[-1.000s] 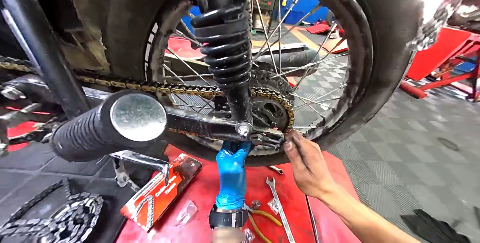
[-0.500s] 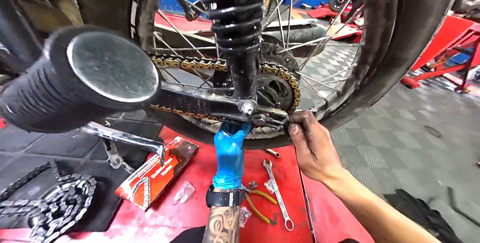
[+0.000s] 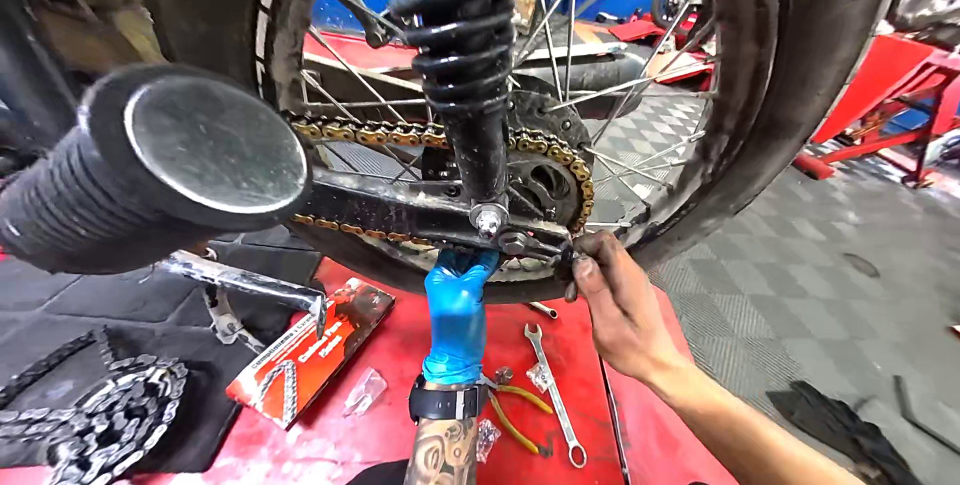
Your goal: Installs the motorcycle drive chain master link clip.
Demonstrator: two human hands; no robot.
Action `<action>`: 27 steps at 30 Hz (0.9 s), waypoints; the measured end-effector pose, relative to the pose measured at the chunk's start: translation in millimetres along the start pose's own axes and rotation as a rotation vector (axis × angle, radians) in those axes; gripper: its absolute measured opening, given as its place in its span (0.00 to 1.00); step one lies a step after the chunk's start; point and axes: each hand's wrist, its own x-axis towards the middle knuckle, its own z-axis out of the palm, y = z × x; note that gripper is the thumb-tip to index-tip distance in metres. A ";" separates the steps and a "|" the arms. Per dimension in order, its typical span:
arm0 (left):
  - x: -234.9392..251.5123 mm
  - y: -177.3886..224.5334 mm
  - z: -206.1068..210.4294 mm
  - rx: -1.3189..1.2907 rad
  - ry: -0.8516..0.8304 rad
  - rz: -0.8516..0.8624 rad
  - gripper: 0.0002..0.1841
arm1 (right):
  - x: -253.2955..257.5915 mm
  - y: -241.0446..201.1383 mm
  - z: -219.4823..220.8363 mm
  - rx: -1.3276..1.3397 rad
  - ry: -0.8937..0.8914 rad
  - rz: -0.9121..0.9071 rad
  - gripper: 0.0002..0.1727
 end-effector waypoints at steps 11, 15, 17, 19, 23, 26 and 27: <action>-3.3 -2.1 -0.6 0.017 -0.009 -0.001 0.15 | 4.5 -20.7 -5.4 0.365 -0.079 0.404 0.34; -4.1 0.6 0.3 0.000 0.017 -0.016 0.15 | 2.0 0.6 4.2 -0.073 0.041 -0.111 0.16; -4.7 0.5 0.6 0.003 -0.001 -0.016 0.15 | 3.3 -7.0 10.5 0.078 0.072 0.032 0.18; -3.7 0.0 0.7 0.006 0.001 -0.014 0.16 | 9.3 -29.0 9.4 0.566 -0.025 0.484 0.28; -5.5 -1.0 -1.4 0.018 -0.017 -0.007 0.16 | 4.9 -29.0 -0.8 0.470 -0.059 0.525 0.37; -3.8 -0.2 -1.4 0.021 -0.012 0.009 0.16 | 1.1 -8.6 2.1 0.073 -0.009 0.057 0.19; -5.0 -0.6 -2.7 0.024 -0.021 0.010 0.16 | 1.4 -8.8 4.3 0.038 0.006 0.036 0.17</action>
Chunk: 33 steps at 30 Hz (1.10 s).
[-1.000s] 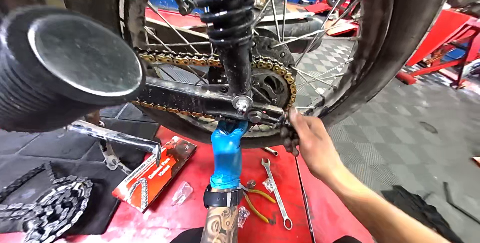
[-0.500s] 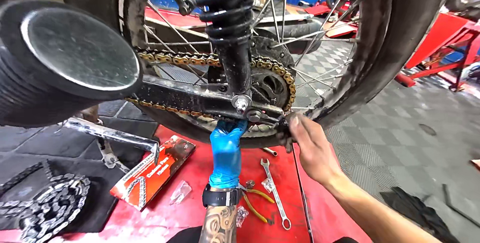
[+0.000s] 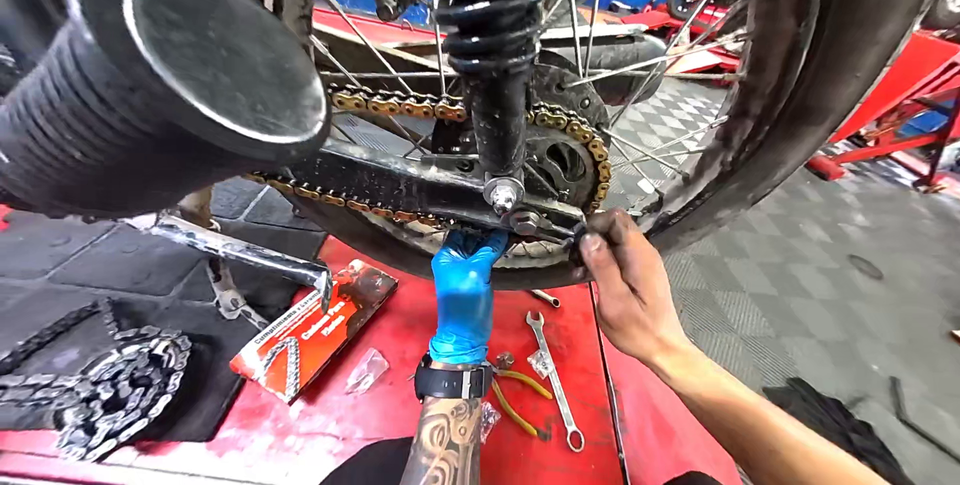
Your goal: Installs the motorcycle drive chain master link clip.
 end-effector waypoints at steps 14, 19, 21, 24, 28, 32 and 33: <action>0.0 -0.3 0.4 -0.007 -0.001 -0.018 0.16 | 7.5 -20.4 6.2 0.587 -0.034 0.453 0.29; 0.5 1.2 0.7 -0.009 0.000 -0.013 0.16 | 1.4 -3.7 -1.8 0.258 -0.016 0.144 0.27; 1.1 0.8 0.4 -0.004 0.002 -0.005 0.16 | 3.4 -4.7 1.7 0.121 0.006 0.062 0.17; 0.1 -0.8 -0.1 0.004 -0.003 -0.014 0.16 | 9.4 -22.3 8.2 0.612 -0.013 0.487 0.27; 0.4 0.5 0.0 -0.008 -0.006 -0.004 0.15 | 0.8 -13.6 6.0 0.292 0.025 0.242 0.29; -0.8 1.3 0.5 0.004 0.000 -0.008 0.15 | -4.3 2.8 11.8 -0.012 0.066 -0.006 0.14; -1.3 1.1 0.1 0.010 -0.003 -0.008 0.15 | -3.4 1.3 12.8 0.096 0.056 0.049 0.15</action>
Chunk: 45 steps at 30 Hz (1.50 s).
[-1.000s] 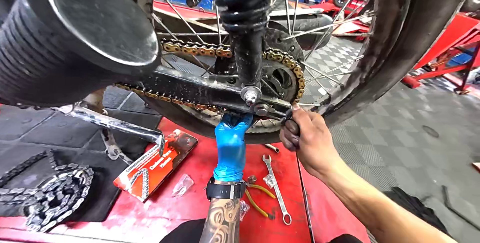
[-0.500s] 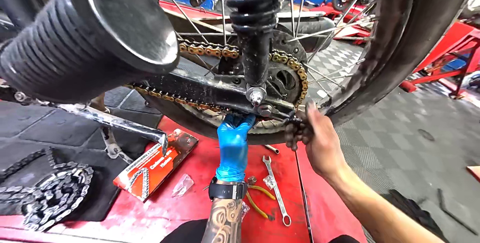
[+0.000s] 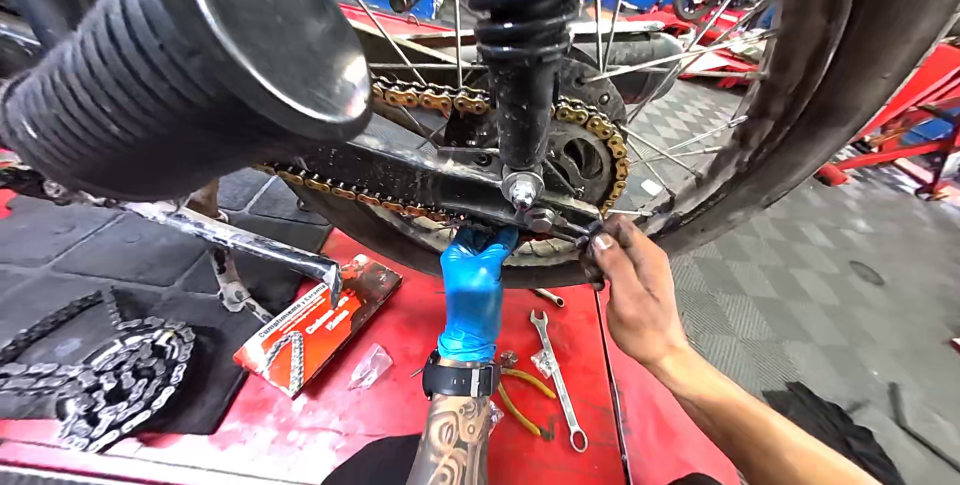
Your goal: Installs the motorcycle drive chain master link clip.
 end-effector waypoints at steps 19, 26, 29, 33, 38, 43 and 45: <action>-6.4 1.0 -3.1 0.057 -0.032 -0.012 0.18 | 13.8 -31.6 -1.4 0.420 -0.046 0.556 0.32; -2.1 0.0 1.0 -0.007 -0.003 -0.016 0.16 | 10.8 -8.8 2.8 -0.317 0.122 -0.107 0.15; 1.1 -5.1 0.5 -0.051 -0.004 -0.022 0.15 | 4.0 -16.8 7.3 -0.411 0.177 -0.031 0.18; 2.8 -3.8 2.9 -0.076 0.013 -0.015 0.15 | -1.0 -4.0 1.1 -0.331 0.111 -0.191 0.18; 0.7 -4.2 1.5 -0.056 0.004 -0.019 0.15 | -2.5 -15.3 12.6 0.107 0.075 0.217 0.24; -0.1 -4.3 1.6 -0.068 0.007 -0.039 0.16 | 15.5 -51.3 3.0 0.578 0.037 0.846 0.31; -0.6 -5.4 0.9 -0.061 -0.005 -0.027 0.16 | 2.3 -35.3 -1.9 0.274 0.021 0.530 0.35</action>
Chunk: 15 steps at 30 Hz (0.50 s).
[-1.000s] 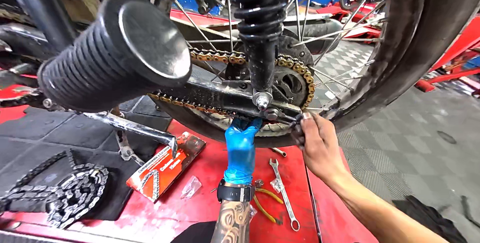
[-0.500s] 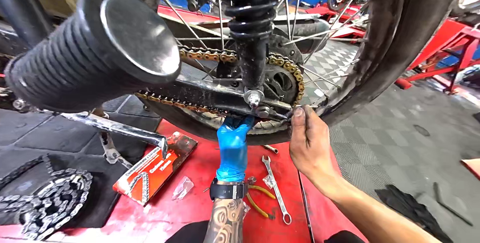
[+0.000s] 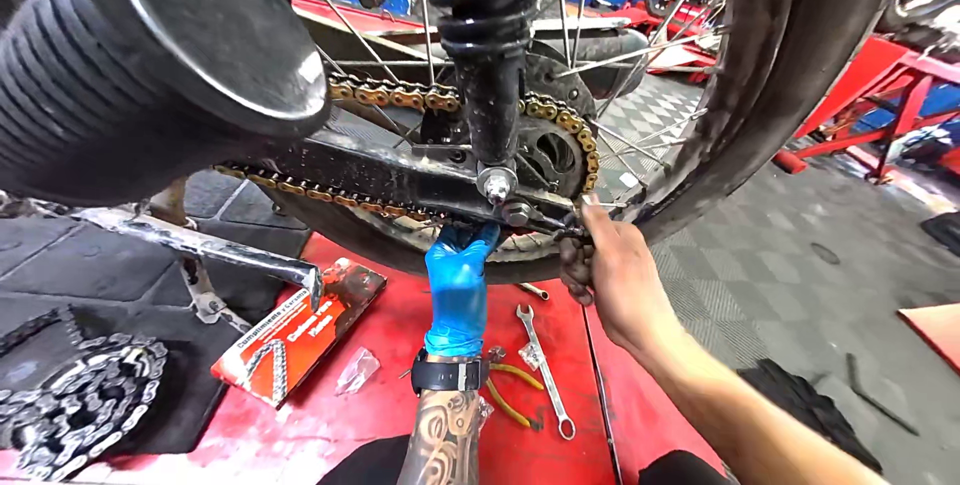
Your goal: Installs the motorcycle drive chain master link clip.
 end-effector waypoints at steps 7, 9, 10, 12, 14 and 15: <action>-0.6 2.5 1.5 0.020 0.008 -0.003 0.16 | 3.6 17.4 7.3 -0.122 0.014 -0.259 0.22; 0.6 2.0 1.2 0.004 -0.004 0.011 0.17 | 3.3 1.1 9.4 0.115 -0.040 -0.020 0.26; 0.3 1.5 0.3 -0.002 -0.010 0.014 0.17 | 2.9 -5.2 7.9 0.186 -0.062 0.074 0.28; -0.4 1.2 -0.9 -0.003 -0.021 0.015 0.17 | 2.5 -3.0 -2.4 0.077 -0.088 0.020 0.31; 1.4 1.8 0.3 -0.013 -0.015 0.016 0.17 | 5.5 13.1 -15.9 -0.267 -0.013 -0.336 0.27; 2.2 2.1 0.8 -0.008 -0.007 0.016 0.17 | 9.4 20.3 -20.9 -0.400 0.006 -0.490 0.23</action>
